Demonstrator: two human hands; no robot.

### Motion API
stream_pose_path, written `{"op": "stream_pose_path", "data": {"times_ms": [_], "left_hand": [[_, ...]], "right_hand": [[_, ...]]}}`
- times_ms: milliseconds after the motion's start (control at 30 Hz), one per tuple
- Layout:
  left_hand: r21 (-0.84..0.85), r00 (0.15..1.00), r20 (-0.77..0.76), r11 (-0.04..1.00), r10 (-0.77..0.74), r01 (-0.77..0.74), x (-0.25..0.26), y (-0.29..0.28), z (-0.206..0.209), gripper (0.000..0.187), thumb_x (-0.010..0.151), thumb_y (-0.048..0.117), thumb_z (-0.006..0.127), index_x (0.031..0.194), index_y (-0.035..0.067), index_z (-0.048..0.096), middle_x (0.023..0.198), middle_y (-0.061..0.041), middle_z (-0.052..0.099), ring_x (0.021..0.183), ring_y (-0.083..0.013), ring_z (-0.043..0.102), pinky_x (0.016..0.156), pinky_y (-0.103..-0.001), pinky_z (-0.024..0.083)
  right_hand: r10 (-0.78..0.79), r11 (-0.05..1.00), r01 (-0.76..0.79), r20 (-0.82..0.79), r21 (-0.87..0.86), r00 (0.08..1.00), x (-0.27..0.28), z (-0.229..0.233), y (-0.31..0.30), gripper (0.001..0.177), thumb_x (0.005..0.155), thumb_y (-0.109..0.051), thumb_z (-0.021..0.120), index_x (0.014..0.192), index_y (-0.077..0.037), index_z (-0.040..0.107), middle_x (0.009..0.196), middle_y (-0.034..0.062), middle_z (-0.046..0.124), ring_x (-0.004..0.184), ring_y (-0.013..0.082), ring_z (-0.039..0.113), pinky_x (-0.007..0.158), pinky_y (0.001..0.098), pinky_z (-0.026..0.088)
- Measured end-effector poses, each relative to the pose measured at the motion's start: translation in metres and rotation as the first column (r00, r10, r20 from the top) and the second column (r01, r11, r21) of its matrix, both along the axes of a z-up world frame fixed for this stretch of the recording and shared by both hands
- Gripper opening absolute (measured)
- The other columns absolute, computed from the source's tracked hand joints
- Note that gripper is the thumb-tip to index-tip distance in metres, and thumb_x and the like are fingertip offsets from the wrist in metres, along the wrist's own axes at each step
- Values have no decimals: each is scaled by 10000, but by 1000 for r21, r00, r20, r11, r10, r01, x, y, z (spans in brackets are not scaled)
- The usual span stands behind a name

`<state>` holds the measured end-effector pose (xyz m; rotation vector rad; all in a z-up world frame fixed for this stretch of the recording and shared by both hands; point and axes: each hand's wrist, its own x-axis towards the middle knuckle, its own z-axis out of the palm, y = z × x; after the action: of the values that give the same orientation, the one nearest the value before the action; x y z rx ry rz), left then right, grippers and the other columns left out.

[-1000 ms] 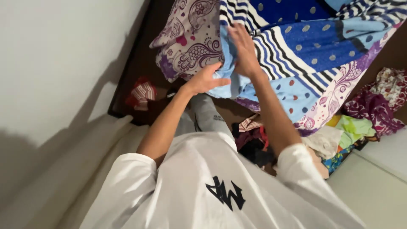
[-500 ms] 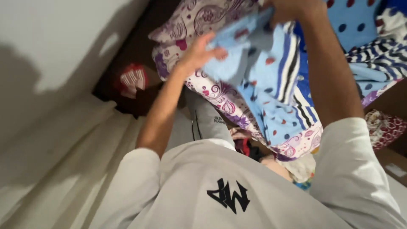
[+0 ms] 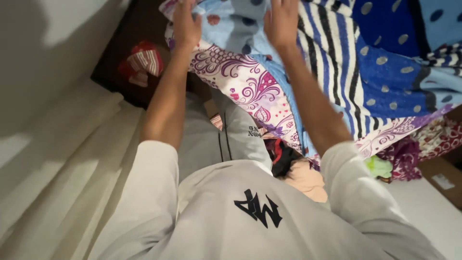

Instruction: Fold a blue and white patterned blanket on top of a bed.

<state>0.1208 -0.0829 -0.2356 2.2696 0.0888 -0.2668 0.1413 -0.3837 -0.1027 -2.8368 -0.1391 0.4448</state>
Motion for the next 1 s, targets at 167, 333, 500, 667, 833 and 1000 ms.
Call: {"op": "stream_pose_path", "data": {"times_ms": [167, 333, 500, 667, 833, 1000], "left_hand": [[185, 970, 207, 979, -126, 88, -19, -35, 92, 554, 935, 78, 733, 1423, 54, 470, 1392, -239, 490, 1260, -462, 492, 1053, -533, 436], [-41, 909, 33, 908, -416, 417, -108, -101, 122, 504, 883, 65, 698, 1348, 25, 508, 1351, -262, 528, 1224, -478, 514, 1029, -544, 434], [-238, 676, -127, 684, -726, 690, -172, -155, 112, 309, 927, 110, 674, 1224, 65, 598, 1234, -207, 599, 1206, -421, 570, 1011, -502, 495], [-221, 471, 18, 456, -882, 862, -171, -215, 51, 273, 939, 104, 653, 1206, 52, 622, 1213, -181, 612, 1146, -398, 577, 972, -482, 492], [48, 359, 184, 373, -915, 927, -126, -257, 37, 304, 935, 77, 663, 1235, 51, 624, 1229, -147, 605, 1165, -369, 563, 991, -481, 470], [371, 282, 272, 371, -920, 852, -87, -238, 40, 418, 917, 63, 685, 1329, 119, 645, 1257, -115, 589, 1186, -333, 545, 989, -451, 458]], "right_hand": [[-377, 858, 354, -12, 373, 926, -141, -4, -12, 573, 905, -1, 673, 1438, -43, 466, 1423, 254, 510, 1332, 465, 471, 1133, 492, 409], [-577, 714, 595, -171, 369, 799, -256, 28, -7, 374, 872, -36, 649, 1242, -77, 620, 1266, 186, 638, 1182, 405, 606, 1005, 462, 500], [-788, 499, 795, -201, 346, 582, -327, 26, -19, 263, 866, -81, 663, 1126, -64, 692, 1118, 165, 699, 1057, 368, 658, 922, 447, 518], [-863, 436, 849, -130, 298, 489, -376, -24, -61, 188, 951, -69, 641, 1120, -72, 722, 1073, 167, 697, 1033, 388, 650, 909, 469, 507], [-789, 611, 761, 242, 218, 565, -348, -37, -103, 280, 848, -25, 672, 1124, -62, 690, 1128, 171, 659, 1054, 403, 589, 913, 477, 469], [-694, 712, 690, 275, 129, 665, -366, -82, -143, 319, 837, -14, 643, 1156, -34, 654, 1140, 152, 635, 1055, 381, 566, 892, 475, 455]]}}
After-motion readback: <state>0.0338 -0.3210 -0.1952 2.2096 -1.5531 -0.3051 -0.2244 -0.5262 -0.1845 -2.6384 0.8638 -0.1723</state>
